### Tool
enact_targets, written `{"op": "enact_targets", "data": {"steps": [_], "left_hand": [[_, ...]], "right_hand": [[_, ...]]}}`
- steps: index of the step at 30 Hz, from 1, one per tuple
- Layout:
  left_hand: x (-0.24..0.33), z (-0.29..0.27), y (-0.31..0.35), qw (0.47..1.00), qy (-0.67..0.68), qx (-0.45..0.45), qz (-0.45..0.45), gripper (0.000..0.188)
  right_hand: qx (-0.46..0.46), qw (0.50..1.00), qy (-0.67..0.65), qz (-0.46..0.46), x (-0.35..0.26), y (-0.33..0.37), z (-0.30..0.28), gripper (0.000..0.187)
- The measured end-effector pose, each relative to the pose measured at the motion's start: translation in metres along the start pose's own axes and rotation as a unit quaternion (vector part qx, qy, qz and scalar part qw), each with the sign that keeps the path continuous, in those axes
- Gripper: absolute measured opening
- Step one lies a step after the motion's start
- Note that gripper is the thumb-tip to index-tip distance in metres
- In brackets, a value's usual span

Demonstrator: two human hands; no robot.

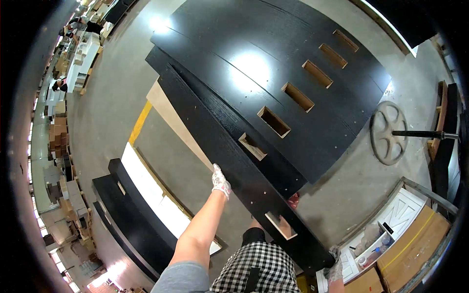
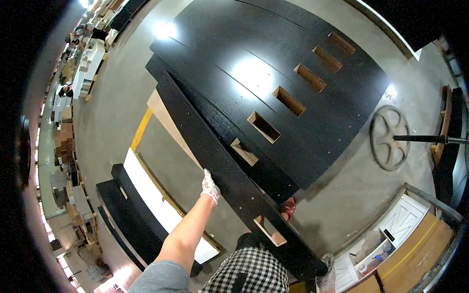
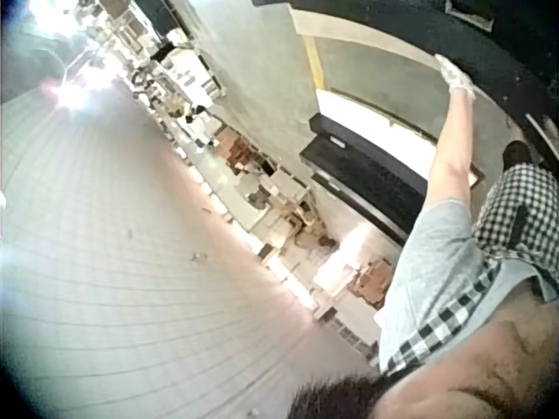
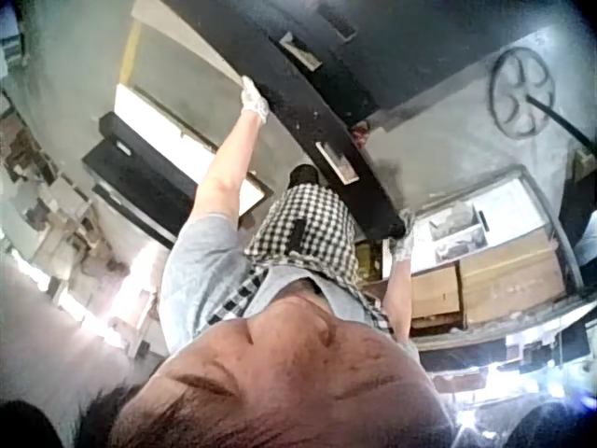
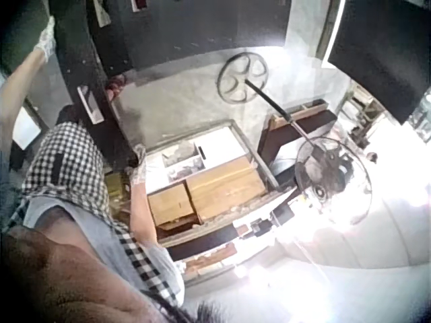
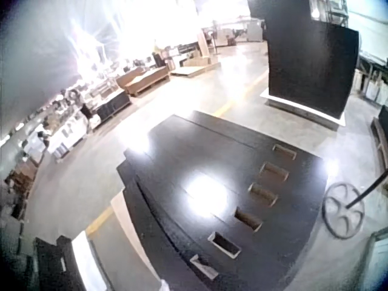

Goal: Wiping a black wooden board with a cloth and liquid in a furniture manufacturing facility.

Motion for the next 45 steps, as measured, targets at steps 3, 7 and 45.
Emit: {"op": "enact_targets", "data": {"steps": [3,7,45], "left_hand": [[0.021,-0.012,-0.019,1.000,0.009,-0.002,0.010,0.073],[-0.009,0.001,-0.023,0.993,-0.013,-0.120,-0.010,0.072],[0.092,0.051,-0.155,0.950,-0.297,-0.044,0.087,0.032]], "right_hand": [[0.028,0.997,-0.027,0.063,-0.024,-0.012,0.064,0.055],[0.061,0.988,0.054,0.130,-0.038,-0.034,0.107,0.052],[0.004,0.854,0.494,-0.163,-0.076,-0.136,0.310,0.049]]}}
Point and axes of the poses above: each hand's wrist, its own y-axis away from the middle knuckle, its own z-axis out of the palm, x = y × z, the point moved 6 cm from there along -y, towards the middle knuckle, and after that the axes turned 4 degrees about y, right-handed, at the moved point
